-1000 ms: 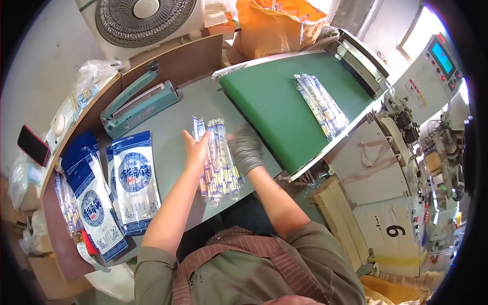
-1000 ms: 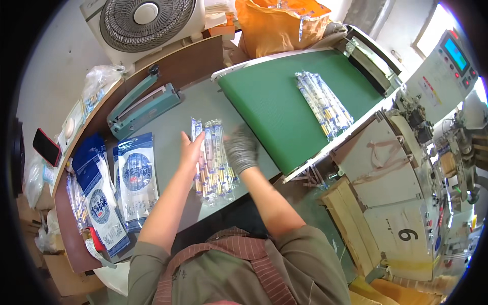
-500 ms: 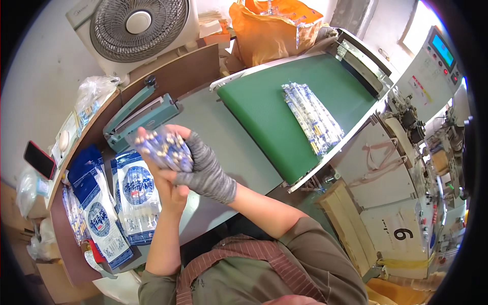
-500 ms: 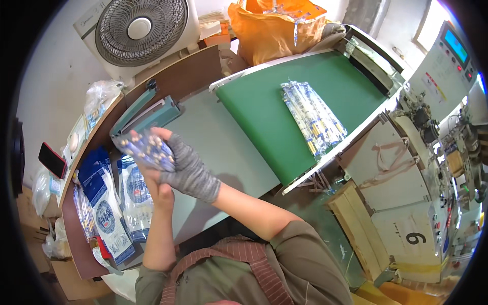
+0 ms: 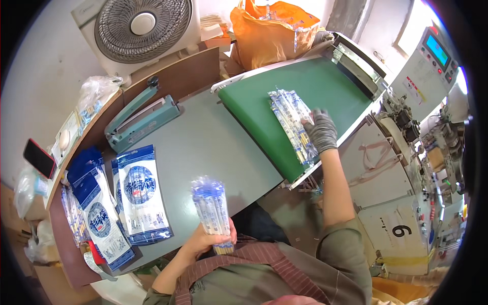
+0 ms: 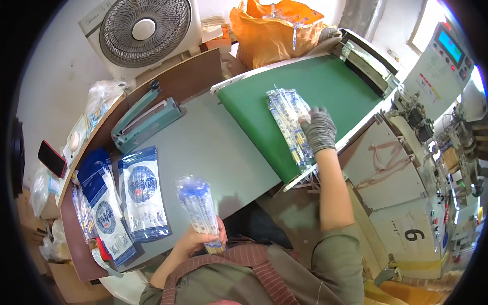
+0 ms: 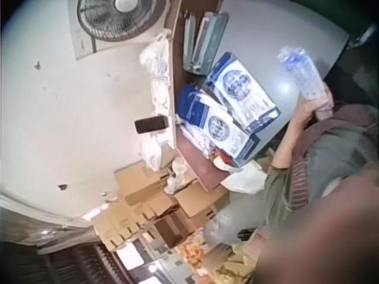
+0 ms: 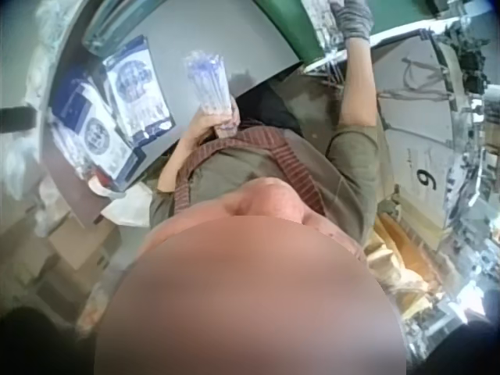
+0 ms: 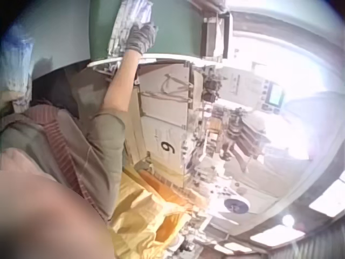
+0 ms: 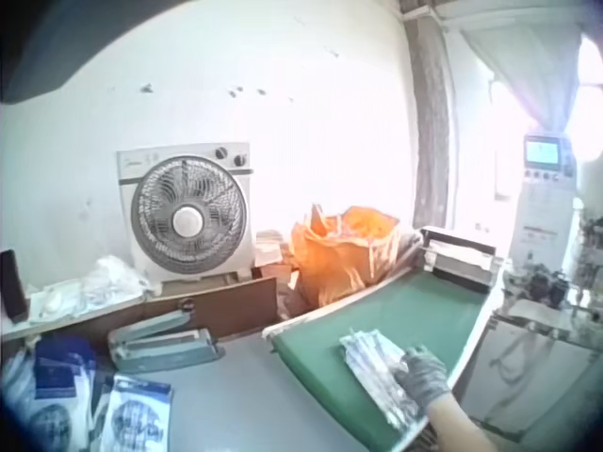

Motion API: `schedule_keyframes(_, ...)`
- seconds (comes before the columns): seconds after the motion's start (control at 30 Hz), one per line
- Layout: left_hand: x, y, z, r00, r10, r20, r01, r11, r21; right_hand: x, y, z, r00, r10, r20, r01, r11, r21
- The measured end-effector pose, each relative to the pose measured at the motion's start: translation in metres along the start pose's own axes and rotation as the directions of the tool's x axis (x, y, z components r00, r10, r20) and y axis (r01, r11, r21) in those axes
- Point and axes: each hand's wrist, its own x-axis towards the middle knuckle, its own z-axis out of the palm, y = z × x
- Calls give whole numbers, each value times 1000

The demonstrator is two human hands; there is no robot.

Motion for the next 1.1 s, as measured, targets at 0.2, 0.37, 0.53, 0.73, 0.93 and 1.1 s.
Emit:
schedule_keyframes(0.2, -2, -16, 12, 992, -126, 3, 126, 985, -116, -3, 11, -2, 971, 211, 113, -238, 889, 391)
schedule_keyframes(0.37, -1, -19, 20, 992, -123, 1, 122, 983, -135, -11, 20, -1, 961, 267, 74, -254, 742, 620)
schedule_keyframes(0.53, -1, -22, 21, 995, -93, 27, 96, 983, -154, -34, 139, 0, 814, 571, -106, -202, 449, 870)
schedule_keyframes(0.73, -1, -34, 22, 996, -85, 21, 88, 958, -273, -67, 63, -31, 868, 311, -387, 13, 766, 643)
schedule_keyframes(0.93, -5, -53, 26, 992, -71, 106, 97, 962, -257, -122, -180, -56, 486, -863, 141, 128, 230, 965)
schedule_keyframes(1.1, -72, -54, 12, 948, 129, -292, -123, 992, 41, -177, -226, 11, 54, -861, 506, -689, 334, 643)
